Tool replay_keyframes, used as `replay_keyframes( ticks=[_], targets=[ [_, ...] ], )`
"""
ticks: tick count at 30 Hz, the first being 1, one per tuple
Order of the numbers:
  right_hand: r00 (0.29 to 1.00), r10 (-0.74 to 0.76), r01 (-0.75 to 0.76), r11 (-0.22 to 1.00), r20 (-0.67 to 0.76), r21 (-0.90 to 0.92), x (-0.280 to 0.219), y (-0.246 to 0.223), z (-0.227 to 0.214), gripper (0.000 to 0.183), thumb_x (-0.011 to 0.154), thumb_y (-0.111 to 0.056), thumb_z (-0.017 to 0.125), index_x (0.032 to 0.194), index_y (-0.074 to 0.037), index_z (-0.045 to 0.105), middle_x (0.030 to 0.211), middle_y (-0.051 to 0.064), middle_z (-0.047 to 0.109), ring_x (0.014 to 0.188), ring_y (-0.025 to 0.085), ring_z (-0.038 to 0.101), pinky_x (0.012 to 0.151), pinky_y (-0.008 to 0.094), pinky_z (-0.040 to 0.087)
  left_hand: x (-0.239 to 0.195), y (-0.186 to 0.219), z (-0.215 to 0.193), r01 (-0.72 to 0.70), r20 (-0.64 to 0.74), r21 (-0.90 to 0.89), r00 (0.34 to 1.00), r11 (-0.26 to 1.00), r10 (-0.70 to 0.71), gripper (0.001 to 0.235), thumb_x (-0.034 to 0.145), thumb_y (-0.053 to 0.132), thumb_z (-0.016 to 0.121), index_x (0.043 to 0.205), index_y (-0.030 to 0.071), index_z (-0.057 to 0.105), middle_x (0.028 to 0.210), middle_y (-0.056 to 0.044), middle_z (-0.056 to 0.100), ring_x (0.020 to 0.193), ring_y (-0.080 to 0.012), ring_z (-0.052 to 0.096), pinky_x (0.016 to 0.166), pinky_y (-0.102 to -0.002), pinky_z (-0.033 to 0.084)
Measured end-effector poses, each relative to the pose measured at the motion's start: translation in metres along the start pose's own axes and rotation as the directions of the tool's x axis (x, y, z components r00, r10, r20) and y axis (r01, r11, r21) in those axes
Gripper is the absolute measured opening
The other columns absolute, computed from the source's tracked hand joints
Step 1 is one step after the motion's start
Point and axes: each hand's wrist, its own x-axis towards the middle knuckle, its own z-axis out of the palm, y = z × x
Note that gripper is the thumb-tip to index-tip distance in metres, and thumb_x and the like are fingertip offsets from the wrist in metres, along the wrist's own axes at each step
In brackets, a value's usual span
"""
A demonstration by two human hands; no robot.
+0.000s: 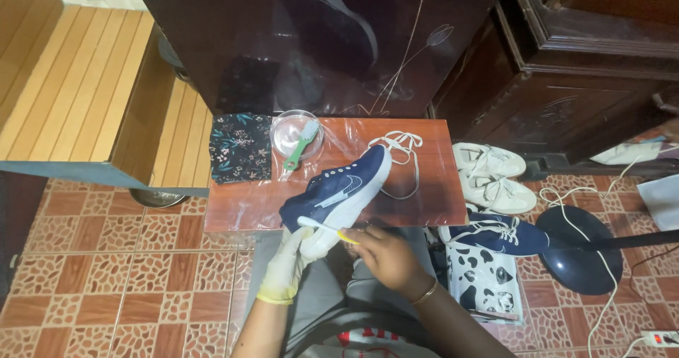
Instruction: The person scrubs a blue and white sneaker using a toothbrush and a cleaning solution. They hold the shoe in their left hand and scrub the upper and sole areas with the brush in their right hand.
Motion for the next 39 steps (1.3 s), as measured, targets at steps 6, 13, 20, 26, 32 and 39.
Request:
replay_keyframes(
  ticks=[6,13,20,26,32,39],
  targets=[
    [0.997,0.073,-0.072,0.993,-0.012,0.091,-0.017,0.0,-0.012,0.046,0.094,-0.011,0.061,0.137,-0.026,0.066,0.123,0.001,0.072,0.101,0.02,0.072,0.081,0.029,0.056,0.022,-0.022,-0.03,0.149,-0.188,-0.054,0.97,0.987,-0.157,0.049,0.089,0.033,0.067,0.132,0.011,0.063,0.127,-0.005,0.069,0.114,-0.0246,0.068,0.083,-0.049,0.059],
    [0.998,0.051,-0.049,0.998,-0.046,0.045,-0.035,0.023,0.004,0.043,0.094,-0.014,0.064,0.137,-0.016,0.067,0.105,0.002,0.069,0.089,0.022,0.069,0.078,0.032,0.055,0.012,-0.007,-0.011,0.25,-0.11,-0.109,0.959,0.962,-0.261,0.06,0.093,0.063,0.054,0.128,0.018,0.071,0.11,-0.01,0.076,0.095,-0.0253,0.073,0.059,-0.038,0.06],
    [0.993,-0.014,0.022,0.997,-0.121,0.067,-0.023,0.005,-0.001,0.041,0.098,-0.015,0.061,0.139,-0.023,0.065,0.108,0.0,0.069,0.083,0.018,0.067,0.07,0.028,0.053,0.007,-0.016,-0.006,0.331,-0.111,-0.01,0.938,0.944,-0.33,0.063,0.082,0.061,0.061,0.129,0.02,0.071,0.11,-0.008,0.076,0.095,-0.0224,0.071,0.067,-0.037,0.059],
    [0.954,0.257,-0.278,0.952,-0.152,-0.129,-0.014,0.044,-0.006,0.024,0.094,-0.023,0.066,0.114,-0.018,0.077,0.098,0.018,0.075,0.097,0.039,0.073,0.087,0.046,0.058,0.018,-0.03,-0.024,0.364,-0.186,-0.028,0.913,0.931,-0.363,0.074,0.081,0.064,0.072,0.137,0.018,0.061,0.131,-0.017,0.07,0.121,-0.0373,0.066,0.099,-0.059,0.051],
    [0.978,0.185,-0.195,0.975,-0.101,-0.11,-0.031,0.027,0.017,0.028,0.093,-0.025,0.064,0.118,-0.025,0.076,0.099,0.006,0.076,0.095,0.029,0.075,0.083,0.038,0.06,0.02,-0.031,-0.021,0.328,-0.128,-0.037,0.935,0.944,-0.33,0.066,0.083,0.053,0.074,0.138,0.019,0.062,0.138,-0.018,0.066,0.129,-0.0391,0.06,0.106,-0.06,0.047],
    [0.964,0.075,-0.103,0.99,-0.255,-0.098,0.005,0.03,-0.04,0.039,0.097,-0.011,0.051,0.128,-0.018,0.074,0.106,0.017,0.076,0.098,0.04,0.073,0.085,0.045,0.059,0.041,-0.038,-0.045,0.295,-0.13,-0.042,0.946,0.955,-0.298,0.058,0.084,0.037,0.076,0.138,0.019,0.062,0.138,-0.02,0.065,0.125,-0.0443,0.062,0.101,-0.064,0.05]
  ],
)
